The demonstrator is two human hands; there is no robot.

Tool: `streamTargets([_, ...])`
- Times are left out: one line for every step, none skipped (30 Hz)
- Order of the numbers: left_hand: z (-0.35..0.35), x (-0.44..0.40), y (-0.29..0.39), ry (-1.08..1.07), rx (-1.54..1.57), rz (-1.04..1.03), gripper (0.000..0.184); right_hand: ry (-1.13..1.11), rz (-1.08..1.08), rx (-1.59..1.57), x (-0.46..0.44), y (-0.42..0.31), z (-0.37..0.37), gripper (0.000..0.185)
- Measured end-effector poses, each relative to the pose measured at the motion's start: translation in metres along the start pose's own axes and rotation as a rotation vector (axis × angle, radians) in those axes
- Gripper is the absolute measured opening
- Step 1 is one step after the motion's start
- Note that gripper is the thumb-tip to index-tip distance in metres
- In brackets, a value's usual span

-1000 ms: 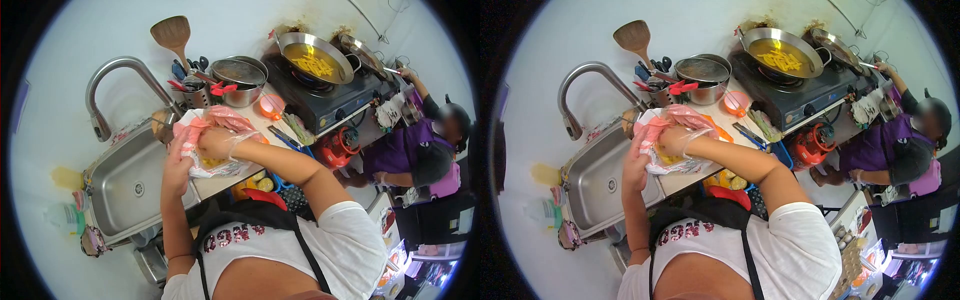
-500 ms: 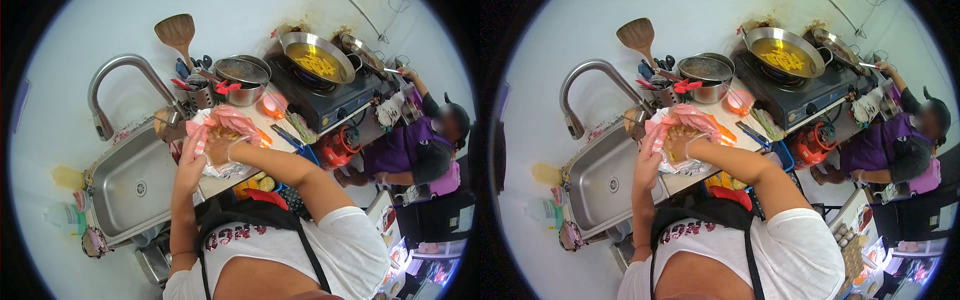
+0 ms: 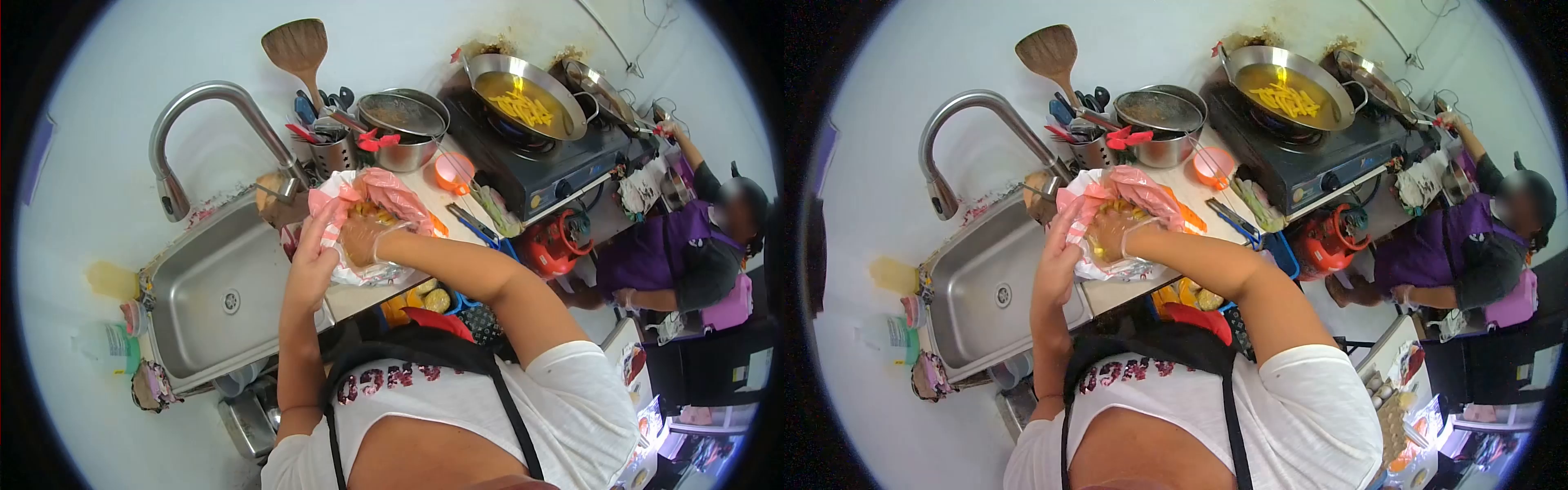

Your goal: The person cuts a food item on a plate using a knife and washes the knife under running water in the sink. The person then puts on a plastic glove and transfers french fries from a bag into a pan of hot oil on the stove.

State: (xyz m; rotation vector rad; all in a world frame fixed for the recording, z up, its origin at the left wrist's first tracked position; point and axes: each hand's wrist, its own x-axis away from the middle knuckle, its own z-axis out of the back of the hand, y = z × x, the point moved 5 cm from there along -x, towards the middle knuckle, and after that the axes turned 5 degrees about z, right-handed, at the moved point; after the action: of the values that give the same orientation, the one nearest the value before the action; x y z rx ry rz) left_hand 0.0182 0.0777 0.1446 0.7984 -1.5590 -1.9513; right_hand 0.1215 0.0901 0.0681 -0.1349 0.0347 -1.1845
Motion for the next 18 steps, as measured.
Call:
streamTargets([0.001,0.0,0.0,0.008,0.002,0.001,0.069,0.001,0.004,0.0,0.0,0.001,0.0,0.037])
streamTargets([0.002,0.0,0.0,0.015,0.004,0.001,0.069,0.005,0.005,-0.001,0.001,0.001,-0.001,0.036])
streamTargets([0.004,0.001,0.0,0.025,0.047,0.025,0.069,0.011,0.01,0.006,0.001,0.001,0.0,0.035])
streamTargets([0.007,0.002,-0.002,0.039,0.063,0.048,0.069,0.028,0.018,0.015,0.002,0.001,0.001,0.034])
streamTargets([0.01,0.004,-0.003,0.054,0.079,0.071,0.069,0.04,0.02,0.021,0.002,0.001,0.002,0.033])
streamTargets([0.013,0.007,-0.008,0.073,0.069,0.098,0.069,0.054,0.035,0.035,0.003,-0.001,0.003,0.032])
streamTargets([0.014,0.006,-0.01,0.076,0.077,0.096,0.069,0.057,0.031,0.041,0.002,-0.002,0.003,0.034])
streamTargets([0.014,0.005,-0.011,0.078,0.085,0.093,0.069,0.035,0.024,0.036,0.0,-0.004,0.002,0.036])
streamTargets([0.011,0.006,-0.011,0.057,0.107,0.073,0.069,0.013,0.013,0.028,-0.001,-0.005,0.001,0.037])
streamTargets([0.008,0.006,-0.01,0.033,0.129,0.049,0.069,-0.006,0.006,0.025,-0.003,-0.006,0.0,0.039])
streamTargets([0.006,0.006,-0.007,0.027,0.114,0.038,0.069,-0.029,-0.001,0.016,-0.004,-0.006,-0.002,0.041])
streamTargets([0.003,0.006,-0.002,0.021,0.101,0.026,0.069,-0.059,-0.007,0.005,-0.004,-0.005,-0.002,0.043])
streamTargets([0.001,0.006,0.001,0.016,0.089,0.011,0.069,-0.089,-0.014,-0.006,-0.004,-0.005,-0.003,0.045])
streamTargets([0.002,0.005,0.001,0.019,0.064,0.001,0.069,-0.127,-0.02,-0.021,-0.003,-0.004,-0.003,0.047])
streamTargets([0.004,0.005,-0.001,0.024,0.04,-0.01,0.069,-0.169,-0.026,-0.036,-0.002,-0.002,-0.003,0.049])
streamTargets([0.005,0.004,-0.002,0.03,0.015,-0.022,0.069,-0.214,-0.034,-0.055,-0.002,0.0,-0.002,0.052])
streamTargets([0.006,0.004,-0.002,0.044,0.022,-0.017,0.068,-0.241,-0.035,-0.078,-0.002,0.001,-0.001,0.054])
streamTargets([0.008,0.004,-0.002,0.058,0.028,-0.012,0.068,-0.253,-0.035,-0.095,-0.002,0.002,0.002,0.056])
